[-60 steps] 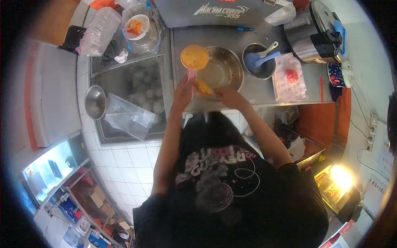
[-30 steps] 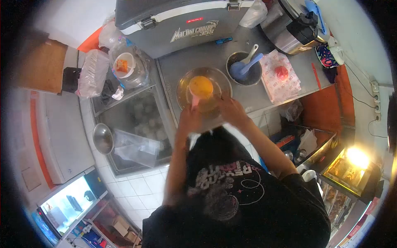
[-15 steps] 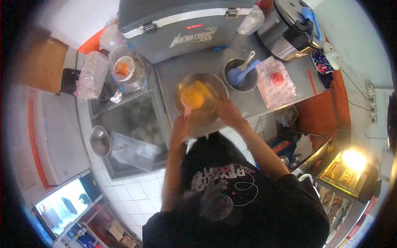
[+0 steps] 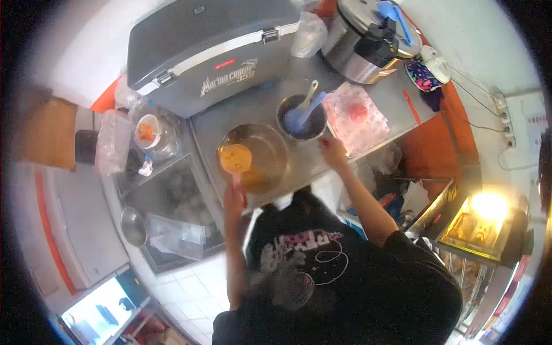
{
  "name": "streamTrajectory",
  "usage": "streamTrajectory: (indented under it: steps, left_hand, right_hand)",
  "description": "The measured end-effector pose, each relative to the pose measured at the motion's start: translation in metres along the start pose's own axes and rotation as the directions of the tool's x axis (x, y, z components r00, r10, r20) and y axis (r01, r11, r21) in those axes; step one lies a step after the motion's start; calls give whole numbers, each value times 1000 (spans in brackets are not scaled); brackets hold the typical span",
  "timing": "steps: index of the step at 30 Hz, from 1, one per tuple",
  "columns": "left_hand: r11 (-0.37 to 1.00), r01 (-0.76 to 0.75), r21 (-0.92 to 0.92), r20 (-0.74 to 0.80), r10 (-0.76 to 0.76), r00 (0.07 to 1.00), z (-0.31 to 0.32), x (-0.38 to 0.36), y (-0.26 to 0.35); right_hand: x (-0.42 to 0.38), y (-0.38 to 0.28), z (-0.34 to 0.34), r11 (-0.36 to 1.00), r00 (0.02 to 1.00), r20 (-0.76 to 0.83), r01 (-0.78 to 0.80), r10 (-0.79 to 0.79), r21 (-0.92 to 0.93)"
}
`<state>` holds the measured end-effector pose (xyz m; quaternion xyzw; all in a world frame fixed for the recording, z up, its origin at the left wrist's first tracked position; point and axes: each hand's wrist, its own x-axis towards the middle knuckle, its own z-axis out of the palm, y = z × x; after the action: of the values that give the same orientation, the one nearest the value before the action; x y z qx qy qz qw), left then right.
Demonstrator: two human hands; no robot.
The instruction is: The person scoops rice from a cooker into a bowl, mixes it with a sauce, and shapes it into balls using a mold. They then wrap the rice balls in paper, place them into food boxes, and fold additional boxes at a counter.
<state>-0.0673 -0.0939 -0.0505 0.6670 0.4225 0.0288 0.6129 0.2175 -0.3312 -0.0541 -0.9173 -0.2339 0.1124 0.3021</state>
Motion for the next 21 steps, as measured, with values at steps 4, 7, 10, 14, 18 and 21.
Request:
streamTrajectory:
  steps: [4,7,10,14,18,21]
  left_hand:
    - [996,-22,82,-153,34,988,37,5,-7]
    - [999,24,45,-112,-19,994,56,13,-13]
    - [988,104,112,-196,-81,977,76,18,5]
    - [909,66,411,-356,93,930,81,56,-30]
    - [809,17,587,-379,257,889,95,31,41]
    - [784,191,591,-407,85,909,105,23,69]
  right_hand:
    - [2,46,-33,964,977,176,-159,122,212]
    - [-1,68,-47,915,981,195,-68,-12,398]
    - [6,83,-63,913,939,339,-86,-60,399]
    - [25,105,-86,915,915,384,-45,-123,401]
    - [43,136,-103,932,908,360,79,-214,354]
    - [52,149,-108,935,908,382,27,-171,354]
